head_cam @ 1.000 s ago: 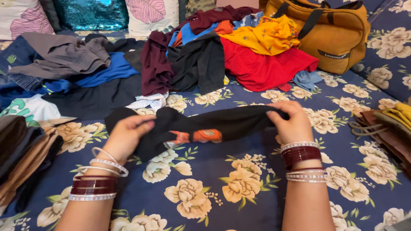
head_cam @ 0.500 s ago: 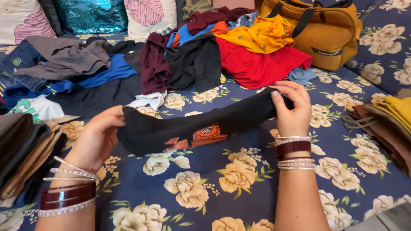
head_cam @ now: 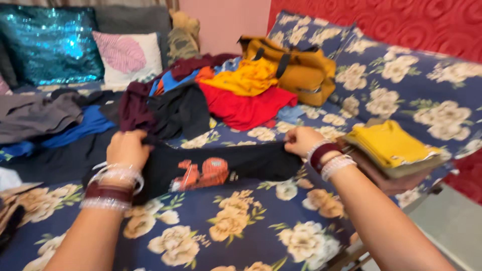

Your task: The person folds several items of clothing on a bed, including a pair of blue jeans, a pair of grey jeans, and a black t-shirt. Each item is smoothed out, folded into a compact rectangle, and placed in a neat stack on the floral bedspread.

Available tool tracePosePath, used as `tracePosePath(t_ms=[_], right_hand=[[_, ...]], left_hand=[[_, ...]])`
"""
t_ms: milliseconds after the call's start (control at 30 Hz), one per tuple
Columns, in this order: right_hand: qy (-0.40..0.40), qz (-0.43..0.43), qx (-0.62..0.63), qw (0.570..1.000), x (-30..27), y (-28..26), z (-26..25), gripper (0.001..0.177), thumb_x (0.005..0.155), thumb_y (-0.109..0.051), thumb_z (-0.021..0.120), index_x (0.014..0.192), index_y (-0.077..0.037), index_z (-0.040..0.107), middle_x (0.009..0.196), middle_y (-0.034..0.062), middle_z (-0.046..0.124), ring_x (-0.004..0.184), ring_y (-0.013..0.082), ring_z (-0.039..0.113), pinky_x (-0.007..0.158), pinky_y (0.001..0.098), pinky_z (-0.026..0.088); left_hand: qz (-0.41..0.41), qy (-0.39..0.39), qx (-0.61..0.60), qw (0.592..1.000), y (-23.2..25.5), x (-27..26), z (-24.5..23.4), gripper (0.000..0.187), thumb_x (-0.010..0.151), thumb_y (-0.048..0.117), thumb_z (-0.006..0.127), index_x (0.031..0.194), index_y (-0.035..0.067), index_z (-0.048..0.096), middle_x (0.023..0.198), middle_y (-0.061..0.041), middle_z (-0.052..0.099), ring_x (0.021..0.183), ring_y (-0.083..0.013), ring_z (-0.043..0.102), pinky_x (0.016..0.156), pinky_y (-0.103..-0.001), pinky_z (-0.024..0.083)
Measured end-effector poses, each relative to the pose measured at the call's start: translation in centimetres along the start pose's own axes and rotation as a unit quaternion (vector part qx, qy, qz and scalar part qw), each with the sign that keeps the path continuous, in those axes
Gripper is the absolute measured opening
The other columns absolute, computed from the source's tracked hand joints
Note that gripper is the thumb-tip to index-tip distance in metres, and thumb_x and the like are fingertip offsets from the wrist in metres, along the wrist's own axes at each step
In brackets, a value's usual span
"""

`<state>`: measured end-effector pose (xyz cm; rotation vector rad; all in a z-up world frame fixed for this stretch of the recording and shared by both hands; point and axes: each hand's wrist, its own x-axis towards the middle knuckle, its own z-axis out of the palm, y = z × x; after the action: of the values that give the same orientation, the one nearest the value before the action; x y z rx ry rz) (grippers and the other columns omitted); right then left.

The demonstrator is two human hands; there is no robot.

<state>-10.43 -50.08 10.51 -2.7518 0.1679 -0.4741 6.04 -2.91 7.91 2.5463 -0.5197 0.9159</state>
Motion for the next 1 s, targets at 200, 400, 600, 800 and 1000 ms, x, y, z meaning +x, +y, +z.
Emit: tracePosePath(t_ms=[200, 400, 600, 800, 1000], right_hand=[[0.361, -0.064, 0.056, 0.929, 3.1, -0.6, -13.3, 0.013, 0.093, -0.011, 0.069, 0.104, -0.006, 0.073, 0.095, 0.0155, 0.074, 0.083, 0.0314, 0.074, 0.076, 0.0392, 0.056], [0.292, -0.071, 0.307, 0.903, -4.1, 1.8, -16.5, 0.012, 0.095, -0.002, 0.068, 0.105, -0.007, 0.064, 0.090, 0.0026, 0.069, 0.076, 0.0131, 0.067, 0.065, 0.0258, 0.053], [0.228, 0.004, 0.236, 0.945, -15.1, 5.2, -6.2, 0.015, 0.084, -0.004, 0.075, 0.095, -0.006, 0.066, 0.090, 0.0034, 0.070, 0.076, 0.0107, 0.070, 0.069, 0.0266, 0.057], [0.213, 0.028, 0.135, 0.967, -23.0, 5.1, 2.8, 0.015, 0.077, -0.003, 0.074, 0.091, -0.006, 0.069, 0.093, 0.0092, 0.066, 0.088, 0.0233, 0.068, 0.079, 0.0318, 0.054], [0.254, 0.064, 0.135, 0.956, -26.9, 2.9, 3.7, 0.015, 0.079, -0.006, 0.072, 0.093, -0.006, 0.068, 0.095, 0.0094, 0.065, 0.088, 0.0249, 0.067, 0.079, 0.0325, 0.053]], left_hand=[[-0.131, 0.101, -0.272, 0.948, 9.8, 12.6, -5.4, 0.016, 0.095, 0.009, 0.070, 0.108, 0.002, 0.064, 0.095, -0.025, 0.072, 0.090, -0.0407, 0.073, 0.079, -0.048, 0.054], [0.064, 0.230, -0.438, 0.867, 11.2, 10.9, -5.1, 0.022, 0.101, 0.009, 0.079, 0.113, -0.001, 0.063, 0.100, -0.006, 0.069, 0.091, -0.0132, 0.066, 0.079, -0.029, 0.053], [-0.002, 0.046, -0.460, 0.887, 8.8, -4.5, 0.6, 0.045, 0.083, 0.003, 0.072, 0.127, 0.003, 0.066, 0.099, 0.000, 0.065, 0.077, -0.0066, 0.055, 0.068, -0.023, 0.047], [-0.131, -0.131, -0.448, 0.874, 4.9, -16.0, 3.6, 0.045, 0.075, 0.000, 0.077, 0.120, 0.006, 0.071, 0.085, 0.001, 0.067, 0.067, -0.0063, 0.055, 0.061, -0.022, 0.048], [-0.224, -0.245, -0.463, 0.822, 2.0, -18.6, 1.9, 0.047, 0.082, 0.000, 0.075, 0.127, 0.011, 0.071, 0.080, -0.009, 0.065, 0.059, -0.0169, 0.051, 0.052, -0.032, 0.039]])
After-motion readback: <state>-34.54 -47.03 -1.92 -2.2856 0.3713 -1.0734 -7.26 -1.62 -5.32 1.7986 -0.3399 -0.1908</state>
